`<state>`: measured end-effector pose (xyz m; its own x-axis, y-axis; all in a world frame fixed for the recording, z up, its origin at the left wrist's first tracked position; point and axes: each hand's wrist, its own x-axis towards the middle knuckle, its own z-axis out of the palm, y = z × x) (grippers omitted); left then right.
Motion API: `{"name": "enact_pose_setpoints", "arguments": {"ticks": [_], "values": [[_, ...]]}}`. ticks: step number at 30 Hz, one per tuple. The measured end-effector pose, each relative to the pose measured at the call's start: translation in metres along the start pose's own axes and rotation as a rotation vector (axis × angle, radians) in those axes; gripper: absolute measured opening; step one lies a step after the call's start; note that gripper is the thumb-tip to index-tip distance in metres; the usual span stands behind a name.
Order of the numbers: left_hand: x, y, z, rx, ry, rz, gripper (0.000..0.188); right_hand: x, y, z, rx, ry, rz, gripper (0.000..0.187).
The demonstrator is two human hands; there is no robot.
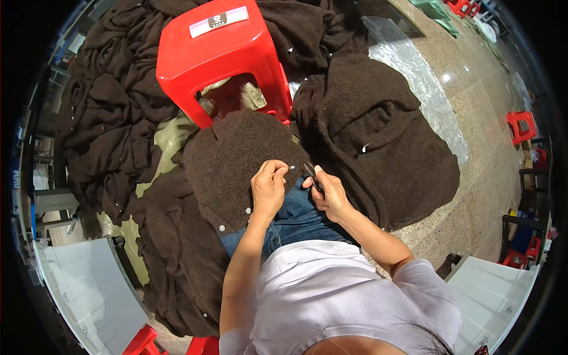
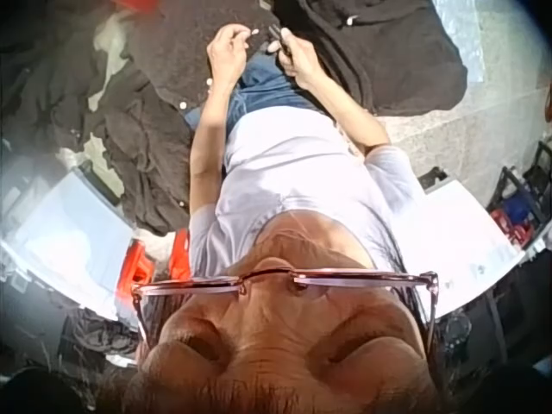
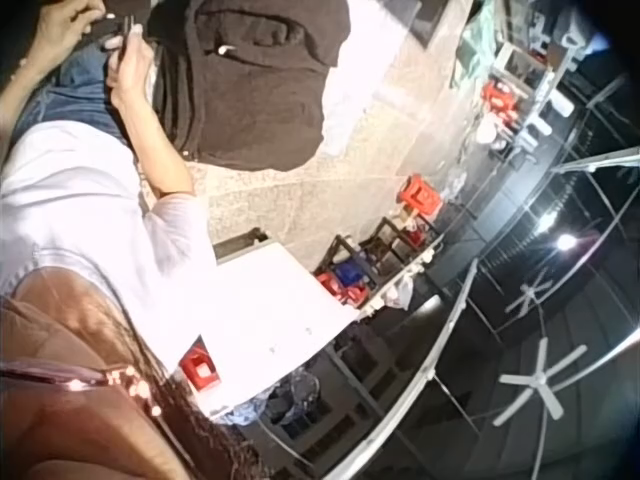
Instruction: The recorder picks up brown fabric pieces from a large pile and inspects the white buttons or rivets attached to them, sorting them on their lap.
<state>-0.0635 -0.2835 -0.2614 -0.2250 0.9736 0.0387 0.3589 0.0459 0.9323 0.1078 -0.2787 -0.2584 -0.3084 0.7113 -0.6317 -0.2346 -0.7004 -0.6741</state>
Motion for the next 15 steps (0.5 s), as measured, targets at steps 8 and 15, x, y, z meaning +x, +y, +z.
{"name": "enact_pose_setpoints", "arguments": {"ticks": [8, 15], "values": [[-0.006, 0.005, -0.001, 0.066, 0.035, 0.012, 0.004, -0.001, -0.005, 0.000, -0.098, -0.044, 0.065, 0.051], [-0.010, 0.000, -0.004, 0.322, 0.078, 0.257, 0.007, -0.001, -0.009, 0.004, -0.235, -0.056, 0.113, 0.050]]}}
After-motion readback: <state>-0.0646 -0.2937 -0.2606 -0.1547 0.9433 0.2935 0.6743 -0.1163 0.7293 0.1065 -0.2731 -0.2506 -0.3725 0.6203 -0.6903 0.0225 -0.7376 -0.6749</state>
